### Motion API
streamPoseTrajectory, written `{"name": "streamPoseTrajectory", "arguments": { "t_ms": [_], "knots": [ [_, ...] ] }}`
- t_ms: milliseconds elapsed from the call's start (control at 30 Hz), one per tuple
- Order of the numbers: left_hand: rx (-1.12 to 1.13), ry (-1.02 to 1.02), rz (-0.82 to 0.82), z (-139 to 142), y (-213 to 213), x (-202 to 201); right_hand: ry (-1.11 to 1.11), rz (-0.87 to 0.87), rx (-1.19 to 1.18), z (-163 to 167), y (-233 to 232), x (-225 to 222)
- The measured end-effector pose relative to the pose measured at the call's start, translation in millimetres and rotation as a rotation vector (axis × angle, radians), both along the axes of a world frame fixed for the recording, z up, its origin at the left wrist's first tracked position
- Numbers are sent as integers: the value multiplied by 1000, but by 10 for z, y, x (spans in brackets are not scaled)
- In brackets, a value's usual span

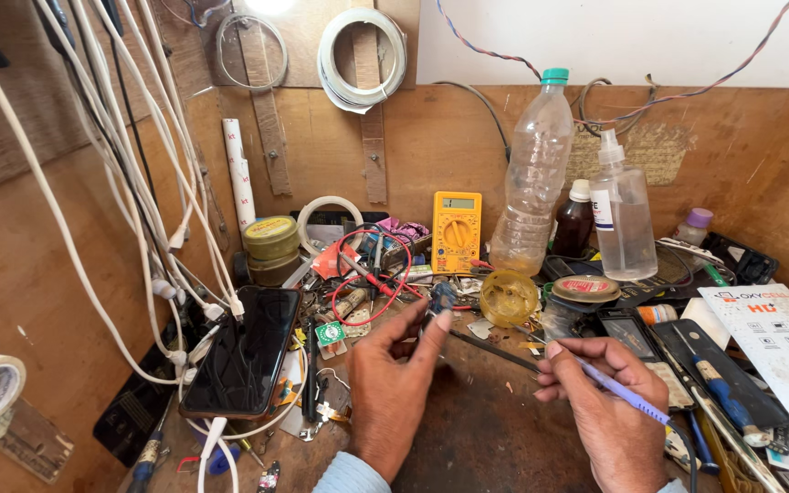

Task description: The person uses a soldering iron to work on a small circuit board, repeatedly touching the tip to various points on the board. The person flips the board over to access the other side and continues soldering. The board is then placed on the table.

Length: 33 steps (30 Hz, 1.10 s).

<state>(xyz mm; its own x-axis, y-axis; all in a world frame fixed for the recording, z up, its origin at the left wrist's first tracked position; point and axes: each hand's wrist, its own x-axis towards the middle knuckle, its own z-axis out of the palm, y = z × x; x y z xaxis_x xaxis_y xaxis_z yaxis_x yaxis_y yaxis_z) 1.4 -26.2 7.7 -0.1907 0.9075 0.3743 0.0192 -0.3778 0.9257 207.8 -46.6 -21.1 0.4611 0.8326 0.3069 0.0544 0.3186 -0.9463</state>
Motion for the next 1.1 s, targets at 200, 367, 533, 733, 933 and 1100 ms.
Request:
{"name": "streamPoseTrajectory", "arguments": {
  "t_ms": [200,367,533,733,933,1100],
  "knots": [
    [-138,-500,-177,-109,191,-74,-8,-5,-25,-7,11,14],
    [-430,-647,-315,-126,254,-153,0,27,-29,-26,34,30],
    [-473,-251,-394,-236,315,-186,-40,46,-15,-14,33,-3],
    [-386,-6,-294,-372,390,-250,-59,63,-74,15,-16,3],
    [-358,98,-249,-427,452,-206,-83,134,12,-54,27,-1],
    [-352,51,-295,-473,478,-183,-119,123,-11,-112,26,40]
  ]
}}
